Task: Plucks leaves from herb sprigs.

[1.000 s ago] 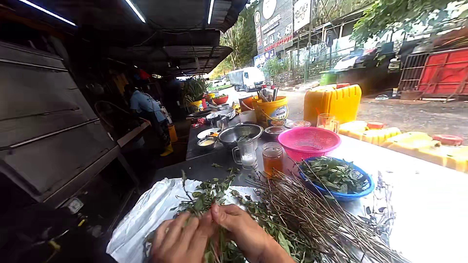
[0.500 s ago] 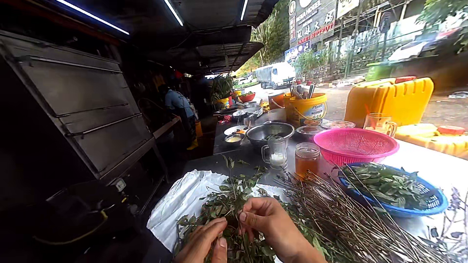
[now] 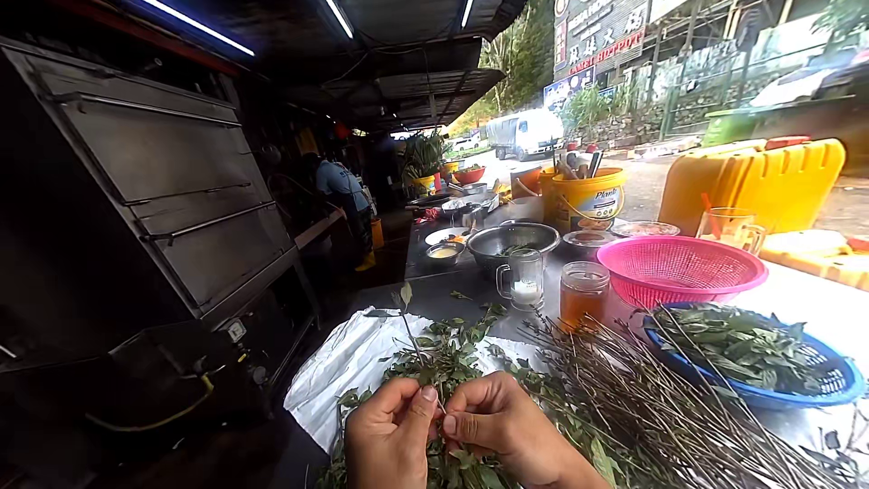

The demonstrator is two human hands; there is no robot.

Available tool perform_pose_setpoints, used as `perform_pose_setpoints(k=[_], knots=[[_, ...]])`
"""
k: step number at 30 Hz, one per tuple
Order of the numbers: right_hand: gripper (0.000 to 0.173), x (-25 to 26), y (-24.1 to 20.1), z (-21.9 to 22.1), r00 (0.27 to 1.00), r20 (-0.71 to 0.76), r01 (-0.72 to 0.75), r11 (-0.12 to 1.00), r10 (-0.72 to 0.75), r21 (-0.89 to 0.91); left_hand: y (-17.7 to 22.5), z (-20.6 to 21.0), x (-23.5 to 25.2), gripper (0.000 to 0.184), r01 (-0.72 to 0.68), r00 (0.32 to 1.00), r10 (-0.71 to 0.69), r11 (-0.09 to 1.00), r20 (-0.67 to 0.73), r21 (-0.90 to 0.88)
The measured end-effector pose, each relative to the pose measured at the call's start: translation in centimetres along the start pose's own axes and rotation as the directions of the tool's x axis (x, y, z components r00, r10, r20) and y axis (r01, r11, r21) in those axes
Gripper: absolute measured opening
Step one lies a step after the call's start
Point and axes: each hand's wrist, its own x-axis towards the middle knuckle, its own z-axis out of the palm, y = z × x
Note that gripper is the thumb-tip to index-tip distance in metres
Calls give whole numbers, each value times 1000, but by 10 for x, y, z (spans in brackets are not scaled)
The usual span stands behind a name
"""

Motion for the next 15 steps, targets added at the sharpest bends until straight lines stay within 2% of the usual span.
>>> perform_pose_setpoints(k=[3,4,6,8,10,13,15], knots=[[14,-1,2,0,999,20,29,992,-31,120,-6,-4,5,12,-106,985,131,973,-114,205],[14,-2,3,-1,998,40,50,983,-58,176,-6,-8,8,13,-100,978,138,969,-157,227],[16,-3,1,-2,993,29,99,953,-112,286,-2,-19,14,17,-44,979,71,989,-191,142],[20,-3,-1,-3,992,-31,125,917,-122,378,5,-30,13,22,17,996,-13,999,-91,44],[22,-2,0,-3,990,-80,140,909,-118,392,7,-35,8,24,63,997,-65,997,45,44],[22,1,2,-3,985,-132,148,921,-107,361,3,-38,2,18,2,995,-21,979,93,205],[22,2,3,-3,982,-153,154,928,-107,338,5,-38,1,19,-51,992,25,977,122,209]])
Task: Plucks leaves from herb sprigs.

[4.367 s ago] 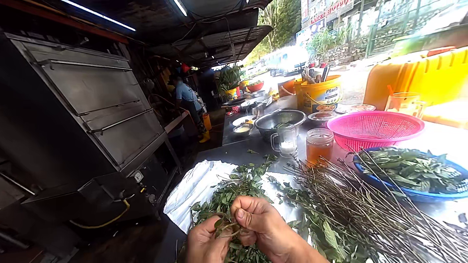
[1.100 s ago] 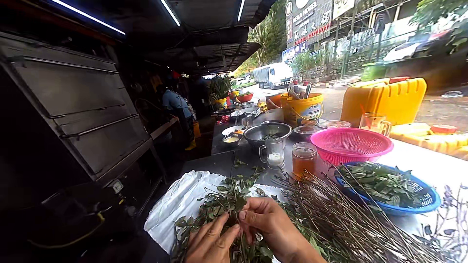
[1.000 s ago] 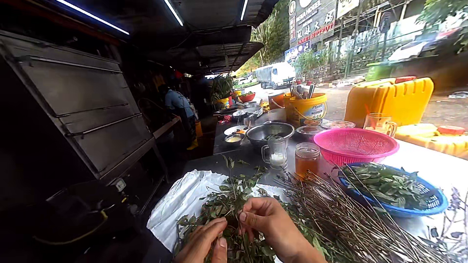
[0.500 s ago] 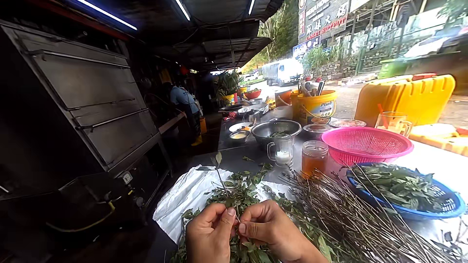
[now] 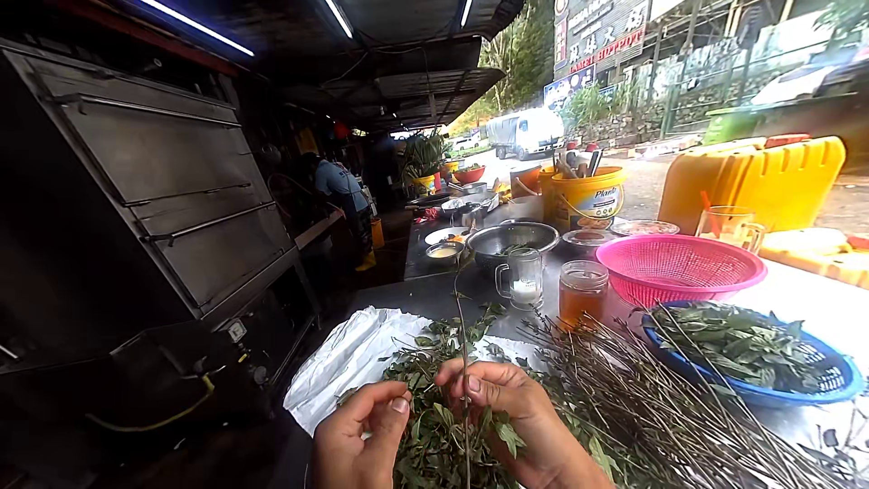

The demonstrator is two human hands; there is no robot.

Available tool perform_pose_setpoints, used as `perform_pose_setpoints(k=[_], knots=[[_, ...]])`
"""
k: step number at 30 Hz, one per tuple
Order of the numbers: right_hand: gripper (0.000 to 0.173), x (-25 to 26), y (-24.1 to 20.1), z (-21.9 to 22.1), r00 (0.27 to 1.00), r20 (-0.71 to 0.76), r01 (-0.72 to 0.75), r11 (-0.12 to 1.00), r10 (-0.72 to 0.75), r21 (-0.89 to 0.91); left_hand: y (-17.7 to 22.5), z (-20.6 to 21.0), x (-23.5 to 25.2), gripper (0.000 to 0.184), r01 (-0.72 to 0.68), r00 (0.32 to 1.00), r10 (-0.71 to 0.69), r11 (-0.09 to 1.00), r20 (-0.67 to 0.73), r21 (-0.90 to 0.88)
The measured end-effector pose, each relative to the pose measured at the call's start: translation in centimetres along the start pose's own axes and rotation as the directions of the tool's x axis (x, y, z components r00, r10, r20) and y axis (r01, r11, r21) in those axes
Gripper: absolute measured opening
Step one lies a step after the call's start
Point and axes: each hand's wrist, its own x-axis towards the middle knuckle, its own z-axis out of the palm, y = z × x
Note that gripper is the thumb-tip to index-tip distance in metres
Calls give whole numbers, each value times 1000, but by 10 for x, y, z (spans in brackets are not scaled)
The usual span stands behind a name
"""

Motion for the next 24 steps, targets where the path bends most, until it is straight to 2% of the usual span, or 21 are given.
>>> perform_pose_setpoints(k=[3,4,5,7,9,12,15,18,20,22,24], knots=[[21,0,2,2,999,-24,25,999,-26,-27,5,3,-3,32,-31,973,46,997,226,-71],[21,1,3,3,999,-32,29,999,-29,-26,7,7,-5,32,-9,957,31,997,287,-79],[21,1,3,4,999,-43,27,999,-28,-25,9,12,-8,24,15,951,12,996,308,-85],[22,1,5,7,995,-95,17,999,-20,-26,11,24,-16,5,37,977,-20,997,214,-75],[23,2,6,12,974,-226,-5,1000,7,7,10,33,-23,6,18,999,-15,996,39,-85],[28,4,5,20,896,-438,-30,993,77,113,-1,39,-32,11,-84,979,52,984,-196,-156],[28,5,0,15,863,-497,-15,989,86,145,0,35,-32,14,-109,955,59,981,-291,-160],[23,4,2,16,877,-477,-21,998,50,66,3,27,-27,9,-120,964,108,992,-244,-35],[20,4,4,20,887,-462,-14,1000,9,-8,3,21,-22,13,-172,974,185,979,-131,107],[18,3,7,23,894,-447,-15,996,-27,-91,8,23,-19,22,-178,984,174,952,35,250],[17,2,12,27,903,-428,-15,990,-46,-138,8,33,-19,23,-212,977,190,909,94,358]])
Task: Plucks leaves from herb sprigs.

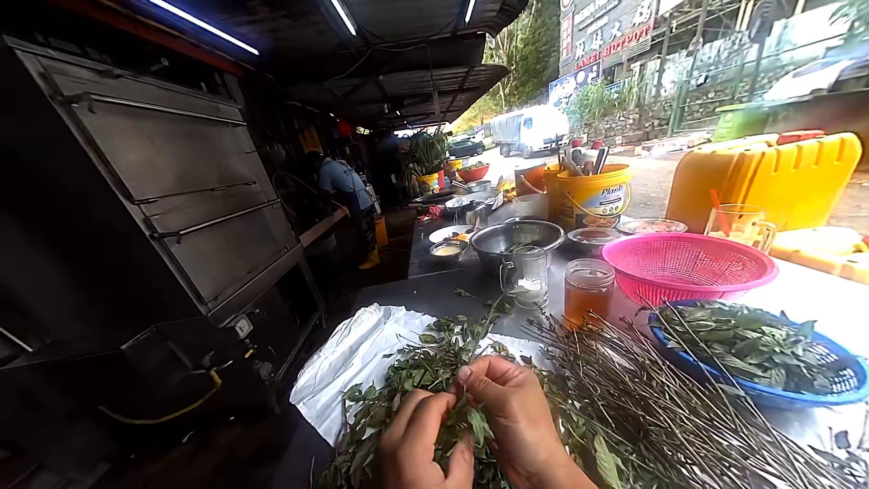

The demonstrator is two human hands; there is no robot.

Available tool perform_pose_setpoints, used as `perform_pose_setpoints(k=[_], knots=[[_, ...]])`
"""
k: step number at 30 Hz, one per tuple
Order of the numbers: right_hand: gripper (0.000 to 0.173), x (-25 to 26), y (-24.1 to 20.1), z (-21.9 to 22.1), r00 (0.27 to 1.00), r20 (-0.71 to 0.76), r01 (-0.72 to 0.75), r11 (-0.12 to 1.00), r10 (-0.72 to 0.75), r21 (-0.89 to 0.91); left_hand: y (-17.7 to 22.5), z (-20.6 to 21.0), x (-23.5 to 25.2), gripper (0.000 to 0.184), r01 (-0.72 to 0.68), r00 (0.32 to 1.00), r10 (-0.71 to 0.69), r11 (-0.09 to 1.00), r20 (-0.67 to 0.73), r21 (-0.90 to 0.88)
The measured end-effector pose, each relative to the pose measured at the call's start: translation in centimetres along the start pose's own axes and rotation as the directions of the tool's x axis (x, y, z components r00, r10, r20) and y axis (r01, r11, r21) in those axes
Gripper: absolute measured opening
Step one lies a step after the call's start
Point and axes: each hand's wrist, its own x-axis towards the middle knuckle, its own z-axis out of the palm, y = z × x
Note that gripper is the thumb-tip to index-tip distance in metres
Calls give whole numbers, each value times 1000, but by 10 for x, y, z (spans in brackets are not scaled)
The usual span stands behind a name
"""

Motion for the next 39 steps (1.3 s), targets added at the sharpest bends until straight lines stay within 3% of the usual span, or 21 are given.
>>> perform_pose_setpoints(k=[3,7,10,12,13,14,15,16,17,18,19,22,25,27,29,32,34,36,38,39], knots=[[16,-2,2,4,999,50,-13,1000,14,-18,-5,13,-2,11,-75,995,78,996,-62,53],[17,-2,-2,3,996,-13,-92,996,92,-13,-4,12,-14,3,-95,992,70,962,-103,-256],[19,5,-4,-5,988,-89,-127,992,125,-20,-8,4,-18,11,-132,971,39,910,-236,-393],[20,9,-12,-15,986,-159,-63,995,49,-82,-13,-8,-12,4,-86,945,-48,918,-323,-387],[20,11,-18,-22,975,-219,6,985,-45,-174,-17,-18,-10,5,0,945,-110,943,-309,-333],[21,12,-26,-31,940,-295,77,946,-174,-314,-20,-32,-9,5,159,959,-203,963,-199,-216],[23,14,-33,-41,877,-355,128,869,-323,-477,-25,-46,-6,9,335,942,-334,941,21,-43],[26,15,-41,-52,797,-384,147,767,-466,-625,-32,-59,2,22,435,846,-458,889,272,142],[28,15,-49,-61,721,-392,111,654,-571,-748,-42,-65,12,39,464,706,-548,836,447,293],[27,12,-57,-68,686,-376,29,539,-623,-842,-52,-65,21,49,460,627,-597,802,500,380],[24,8,-66,-72,696,-355,-77,426,-625,-901,-60,-62,29,51,463,623,-625,780,471,422],[6,0,-83,-73,778,-380,-363,135,-500,-922,-75,-40,65,42,445,720,-622,753,307,484],[35,1,-82,-79,767,-384,-430,32,-513,-902,-86,-1,101,50,266,771,-534,766,348,585],[52,6,-74,-84,717,-324,-401,15,-617,-916,-91,24,118,55,91,712,-518,737,473,669],[55,11,-68,-81,668,-253,-354,1,-700,-935,-92,42,126,51,-44,594,-570,682,568,730],[50,17,-57,-73,641,-159,-261,-19,-751,-965,-87,50,134,30,-60,453,-664,643,594,764],[45,22,-49,-72,640,-93,-177,-29,-763,-984,-87,36,140,31,92,516,-636,707,573,701],[41,25,-41,-73,637,-24,-41,-2,-770,-999,-82,12,145,33,215,641,-558,790,527,574],[33,27,-32,-70,680,16,131,100,-733,-986,-73,-15,143,31,311,735,-493,855,466,415],[27,26,-26,-64,739,13,195,195,-674,-961,-72,-27,138,29,361,779,-468,879,418,312]])
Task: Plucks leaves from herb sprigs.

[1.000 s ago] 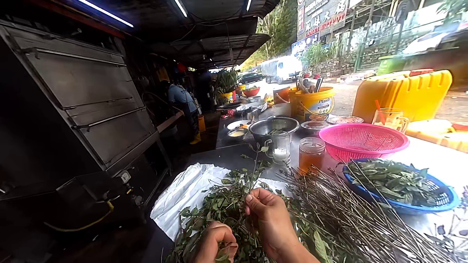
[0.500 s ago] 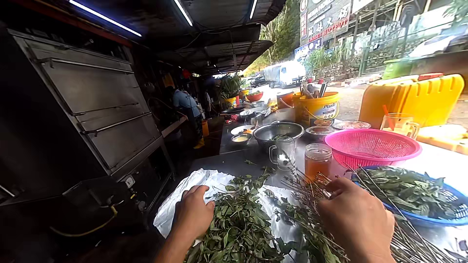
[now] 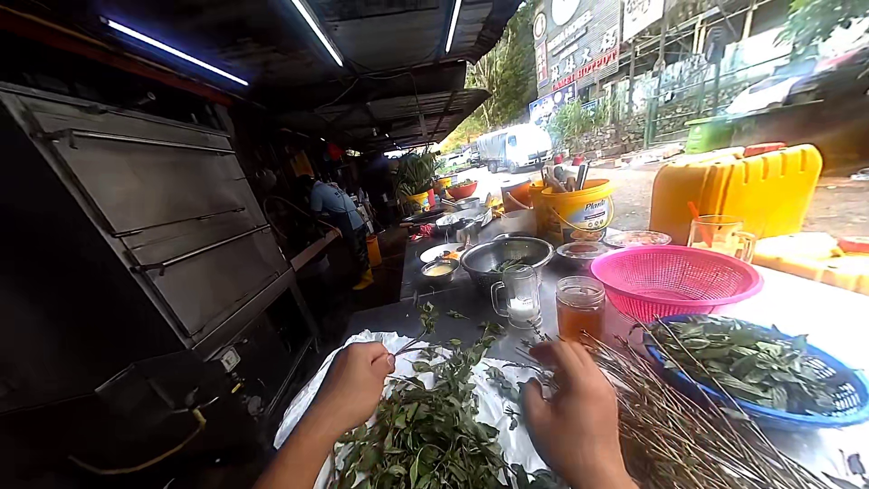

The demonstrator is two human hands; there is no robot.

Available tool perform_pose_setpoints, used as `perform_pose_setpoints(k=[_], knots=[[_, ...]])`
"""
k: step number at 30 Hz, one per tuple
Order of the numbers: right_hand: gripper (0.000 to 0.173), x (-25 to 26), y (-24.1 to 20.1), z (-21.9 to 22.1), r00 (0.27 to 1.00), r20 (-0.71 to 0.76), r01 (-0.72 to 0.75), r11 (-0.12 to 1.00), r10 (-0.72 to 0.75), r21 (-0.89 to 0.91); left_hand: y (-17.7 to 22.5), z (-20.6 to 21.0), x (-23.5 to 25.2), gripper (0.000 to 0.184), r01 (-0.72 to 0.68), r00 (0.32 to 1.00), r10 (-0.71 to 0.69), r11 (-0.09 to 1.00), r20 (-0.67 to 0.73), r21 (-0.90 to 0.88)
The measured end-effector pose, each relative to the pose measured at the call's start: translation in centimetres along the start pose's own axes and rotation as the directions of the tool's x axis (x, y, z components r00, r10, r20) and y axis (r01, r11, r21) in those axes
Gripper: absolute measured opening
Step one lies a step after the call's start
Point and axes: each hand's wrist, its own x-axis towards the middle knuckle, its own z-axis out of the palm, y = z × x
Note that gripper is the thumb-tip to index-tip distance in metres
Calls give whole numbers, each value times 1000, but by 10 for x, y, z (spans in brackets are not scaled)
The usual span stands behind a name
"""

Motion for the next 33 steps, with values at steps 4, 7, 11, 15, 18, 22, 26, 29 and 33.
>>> perform_pose_setpoints(k=[4,7,11,15,18,22,26,29,33], knots=[[15,-20,-23,16,785,617,-401,804,55,438,-14,12,-38,22,-108,977,10,887,-215,-448],[33,-37,-41,25,614,776,-527,656,-145,540,4,39,-77,17,-66,989,-32,779,-144,-623],[15,-49,-47,28,669,732,-606,477,-128,637,19,78,-111,19,-54,998,10,738,-69,-672],[25,-41,-46,16,626,779,-712,389,-27,585,9,91,-120,20,-83,995,21,696,-95,-714],[22,-39,-41,17,587,807,-764,285,-64,578,6,87,-123,24,-110,988,0,691,-153,-715],[23,-36,-39,18,595,794,-767,208,-126,608,-3,79,-121,26,-170,970,-38,602,-241,-780],[17,-34,-41,17,628,777,-746,249,-47,618,-18,73,-118,27,-211,953,-76,526,-293,-824],[9,-31,-41,19,714,672,-593,678,196,433,-28,64,-118,29,-256,947,-64,443,-315,-859],[11,-28,-37,21,775,532,-538,798,341,271,-35,52,-120,28,-294,941,-47,381,-336,-877]])
